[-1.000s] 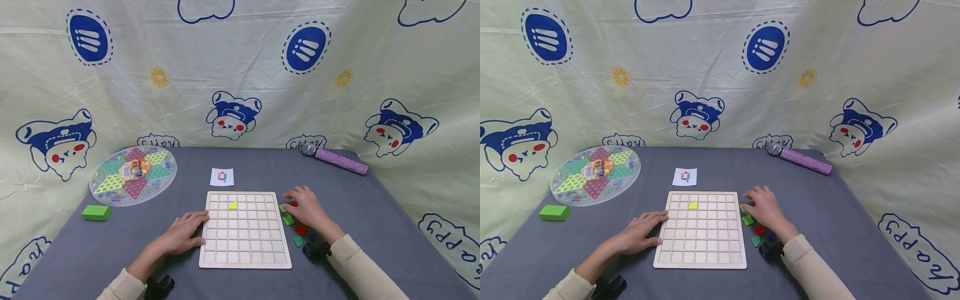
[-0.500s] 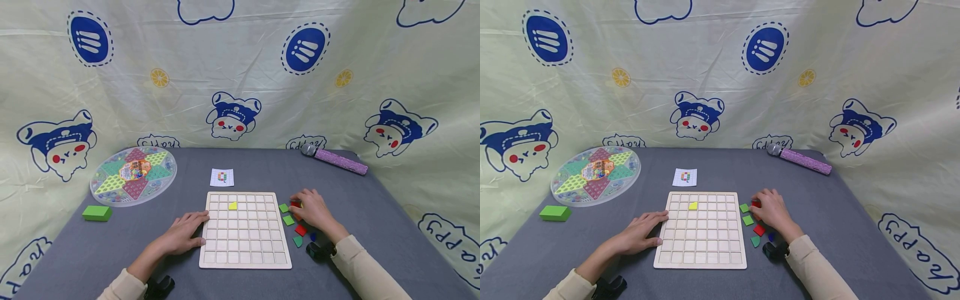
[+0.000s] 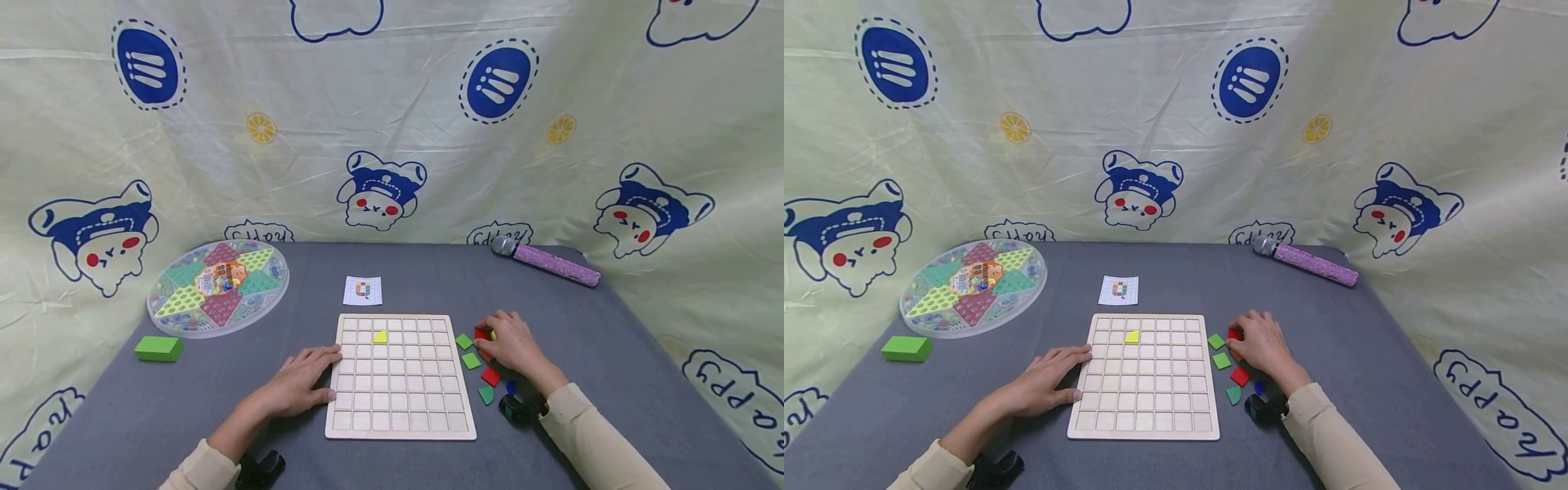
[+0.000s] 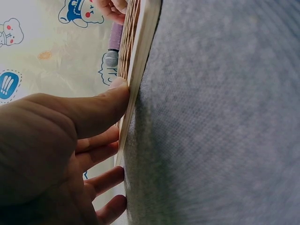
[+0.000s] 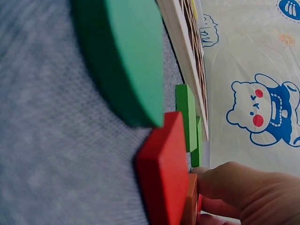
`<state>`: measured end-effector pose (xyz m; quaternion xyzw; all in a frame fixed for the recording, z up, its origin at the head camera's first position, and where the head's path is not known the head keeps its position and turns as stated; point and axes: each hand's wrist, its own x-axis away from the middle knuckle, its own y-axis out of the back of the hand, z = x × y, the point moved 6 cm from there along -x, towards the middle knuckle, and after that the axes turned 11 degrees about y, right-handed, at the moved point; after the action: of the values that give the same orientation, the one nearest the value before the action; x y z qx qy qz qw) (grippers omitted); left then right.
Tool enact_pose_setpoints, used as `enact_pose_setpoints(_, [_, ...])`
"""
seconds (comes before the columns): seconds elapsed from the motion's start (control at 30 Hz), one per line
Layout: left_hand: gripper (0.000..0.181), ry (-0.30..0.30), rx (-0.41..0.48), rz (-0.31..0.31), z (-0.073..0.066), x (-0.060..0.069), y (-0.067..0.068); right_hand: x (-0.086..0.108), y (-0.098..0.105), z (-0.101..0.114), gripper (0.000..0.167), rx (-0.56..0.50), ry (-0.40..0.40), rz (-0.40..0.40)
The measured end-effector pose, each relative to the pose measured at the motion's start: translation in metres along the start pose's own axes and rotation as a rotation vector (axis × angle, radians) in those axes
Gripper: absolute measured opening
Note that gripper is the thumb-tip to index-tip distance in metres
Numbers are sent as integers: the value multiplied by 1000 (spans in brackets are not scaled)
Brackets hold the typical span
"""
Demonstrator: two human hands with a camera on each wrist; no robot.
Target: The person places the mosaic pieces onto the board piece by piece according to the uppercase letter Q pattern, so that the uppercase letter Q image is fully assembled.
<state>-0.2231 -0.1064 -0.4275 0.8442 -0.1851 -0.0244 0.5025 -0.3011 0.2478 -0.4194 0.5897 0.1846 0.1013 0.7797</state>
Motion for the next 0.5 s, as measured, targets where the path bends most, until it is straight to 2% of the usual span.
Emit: enact_pose_setpoints(0.5, [59, -1, 3, -6, -1, 1, 1, 5, 1, -14, 32, -27, -10, 13])
